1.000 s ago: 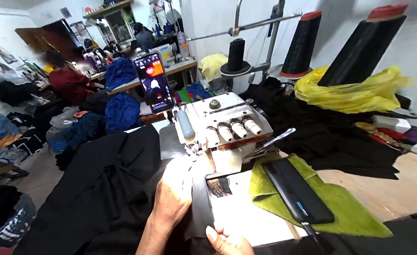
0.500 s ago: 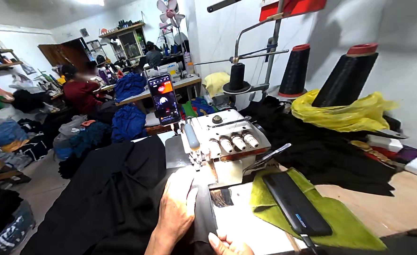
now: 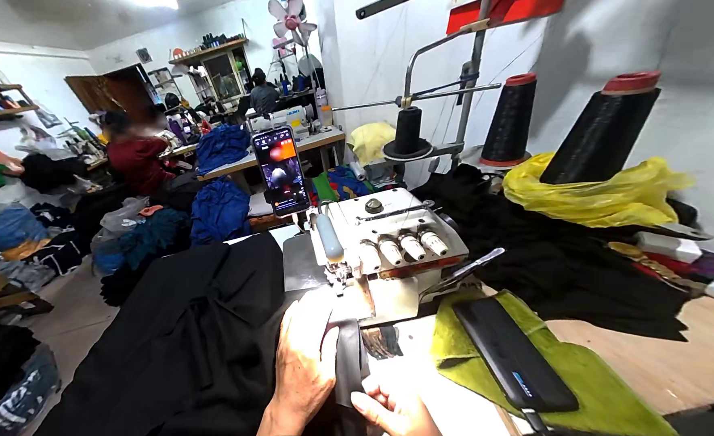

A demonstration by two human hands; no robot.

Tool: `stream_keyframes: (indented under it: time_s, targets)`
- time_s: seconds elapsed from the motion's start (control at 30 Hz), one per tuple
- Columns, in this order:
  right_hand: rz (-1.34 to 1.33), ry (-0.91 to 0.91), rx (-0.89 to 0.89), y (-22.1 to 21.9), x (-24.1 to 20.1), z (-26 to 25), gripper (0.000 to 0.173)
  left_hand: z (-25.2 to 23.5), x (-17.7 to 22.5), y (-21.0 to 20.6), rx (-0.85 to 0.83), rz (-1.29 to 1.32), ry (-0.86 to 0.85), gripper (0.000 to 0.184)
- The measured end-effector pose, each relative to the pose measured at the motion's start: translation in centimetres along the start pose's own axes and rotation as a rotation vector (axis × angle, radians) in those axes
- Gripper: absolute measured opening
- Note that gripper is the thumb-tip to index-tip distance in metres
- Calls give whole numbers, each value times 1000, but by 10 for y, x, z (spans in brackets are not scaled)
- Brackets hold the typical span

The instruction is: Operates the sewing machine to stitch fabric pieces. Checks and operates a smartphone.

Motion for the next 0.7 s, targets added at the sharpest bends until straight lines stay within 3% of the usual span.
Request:
stream_keyframes:
  time_s: [0.7]
  targets:
    - [-60, -3, 62, 3, -2, 11, 4, 2, 1, -1, 38, -20, -14, 35]
Point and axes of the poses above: each hand's wrist, its own z-axis away from the middle knuckle, its own y-axis out of the back of the hand, x = y × z, the point moved 8 cm from there along -z, towards the middle knuckle, and after that the axes turned 5 degrees about -z, right-handed, at the moved point
